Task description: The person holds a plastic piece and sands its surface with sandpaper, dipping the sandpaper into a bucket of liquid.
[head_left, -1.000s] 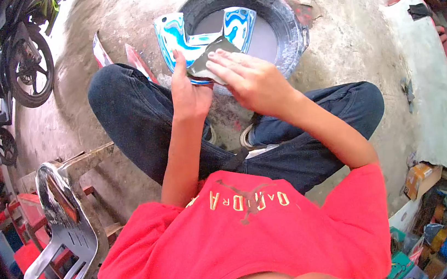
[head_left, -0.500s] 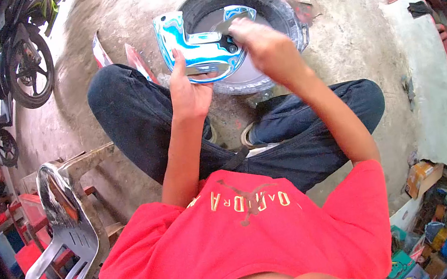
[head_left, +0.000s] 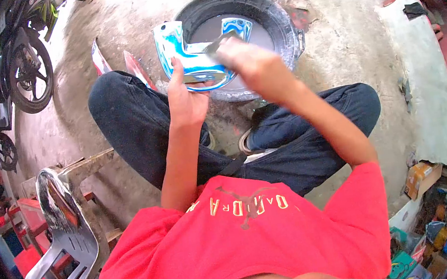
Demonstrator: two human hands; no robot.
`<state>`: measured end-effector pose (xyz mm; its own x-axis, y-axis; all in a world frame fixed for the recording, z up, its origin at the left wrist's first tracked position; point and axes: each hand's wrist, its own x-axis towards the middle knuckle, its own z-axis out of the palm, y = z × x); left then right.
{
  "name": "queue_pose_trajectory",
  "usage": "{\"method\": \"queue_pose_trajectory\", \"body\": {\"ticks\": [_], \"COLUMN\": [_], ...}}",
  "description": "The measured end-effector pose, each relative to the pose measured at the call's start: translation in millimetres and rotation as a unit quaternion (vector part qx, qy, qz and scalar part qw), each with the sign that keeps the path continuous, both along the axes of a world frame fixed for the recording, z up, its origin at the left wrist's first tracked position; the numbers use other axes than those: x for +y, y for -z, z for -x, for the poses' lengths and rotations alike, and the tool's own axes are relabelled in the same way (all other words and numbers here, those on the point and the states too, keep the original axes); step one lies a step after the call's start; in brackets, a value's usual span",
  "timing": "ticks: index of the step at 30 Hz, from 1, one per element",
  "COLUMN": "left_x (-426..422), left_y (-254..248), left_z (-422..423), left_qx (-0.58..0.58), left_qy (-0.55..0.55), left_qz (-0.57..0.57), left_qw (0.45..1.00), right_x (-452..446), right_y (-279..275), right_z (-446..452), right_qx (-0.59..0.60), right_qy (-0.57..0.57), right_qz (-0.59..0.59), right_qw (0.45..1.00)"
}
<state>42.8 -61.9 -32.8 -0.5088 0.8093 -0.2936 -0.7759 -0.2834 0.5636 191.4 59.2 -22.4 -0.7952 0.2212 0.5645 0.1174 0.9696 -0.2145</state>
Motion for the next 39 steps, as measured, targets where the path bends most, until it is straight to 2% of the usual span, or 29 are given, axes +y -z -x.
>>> {"method": "queue_pose_trajectory", "body": {"ticks": [2, 4, 6, 8, 10, 12, 13, 14, 16, 18, 19, 20, 23, 26, 28, 34, 36, 37, 38, 39], "left_x": [-0.7, -3.1, -3.6, -3.5, -0.6, 1.0, -0.3, -4.4, -3.9, -6.1, -5.1, -2.6, -2.0, -3.6, -6.7, -2.8, -4.7, -6.9, -6.7, -7.5], "left_y": [0.4, -0.1, -6.7, -2.8, -3.9, 8.6, 10.4, 11.2, -5.4, -1.4, -1.2, -0.5, 11.9, -0.2, 3.3, -4.5, -12.2, -17.5, -17.2, -16.3], "left_z": [1.7, 2.6, -3.4, -1.7, -2.1, 5.1, 6.0, 4.1, -3.3, -3.3, -3.6, -3.9, 2.5, -2.6, -2.0, -1.1, -3.8, -5.5, -6.0, -5.1], "left_qx": [-0.001, 0.007, 0.009, 0.005, -0.015, -0.037, -0.038, -0.021, 0.014, 0.015, 0.008, 0.001, -0.042, 0.011, -0.003, -0.014, 0.017, 0.012, 0.010, 0.007], "left_qy": [-0.001, 0.011, 0.006, 0.021, 0.020, 0.030, 0.048, 0.040, 0.026, 0.041, 0.042, 0.041, 0.051, 0.013, 0.036, 0.005, -0.016, -0.011, -0.009, -0.008], "left_qz": [-0.004, 0.000, 0.014, 0.014, -0.001, -0.041, -0.060, -0.034, 0.008, 0.003, -0.007, -0.019, -0.064, -0.009, -0.042, -0.061, -0.053, -0.027, -0.017, -0.007], "left_qw": [1.000, 1.000, 1.000, 1.000, 1.000, 0.998, 0.996, 0.998, 1.000, 0.999, 0.999, 0.999, 0.996, 1.000, 0.998, 0.998, 0.998, 1.000, 1.000, 1.000], "right_x": [-28.5, 0.4, 37.1, 45.3, 14.7, -26.9, -20.4, -8.5, 30.4, 41.7, 35.9, 21.9, -30.6, 10.2, 30.5, -26.8, 2.4, 19.9, 30.8, 36.1], "right_y": [-4.8, -4.5, -3.0, -8.5, 5.5, 2.6, 2.1, 2.9, 5.6, 0.8, 7.3, 13.4, -3.9, 4.3, 1.3, -13.4, -12.9, -12.3, -14.7, -12.8], "right_z": [3.7, 3.0, 6.2, -1.3, 4.7, 3.3, 4.0, 3.2, 3.2, -2.3, -0.7, 0.7, 5.4, 6.9, 5.8, 3.6, 1.3, 2.6, -0.8, -2.1], "right_qx": [0.010, 0.017, 0.023, -0.091, 0.033, 0.005, 0.014, 0.023, 0.014, -0.025, 0.011, 0.020, 0.011, 0.017, 0.028, 0.011, 0.024, 0.037, 0.039, 0.037], "right_qy": [-0.068, -0.068, 0.026, 0.066, -0.031, -0.069, -0.073, -0.076, 0.018, 0.097, 0.071, 0.042, -0.054, 0.007, 0.084, -0.085, -0.074, -0.016, 0.053, 0.079], "right_qz": [0.003, -0.003, 0.016, 0.076, 0.015, 0.001, -0.001, 0.001, 0.014, 0.107, 0.024, 0.038, -0.029, -0.057, -0.007, -0.038, 0.007, 0.000, 0.059, 0.068], "right_qw": [0.998, 0.998, 0.999, 0.991, 0.999, 0.998, 0.997, 0.997, 1.000, 0.989, 0.997, 0.998, 0.998, 0.998, 0.996, 0.996, 0.997, 0.999, 0.996, 0.994]}}
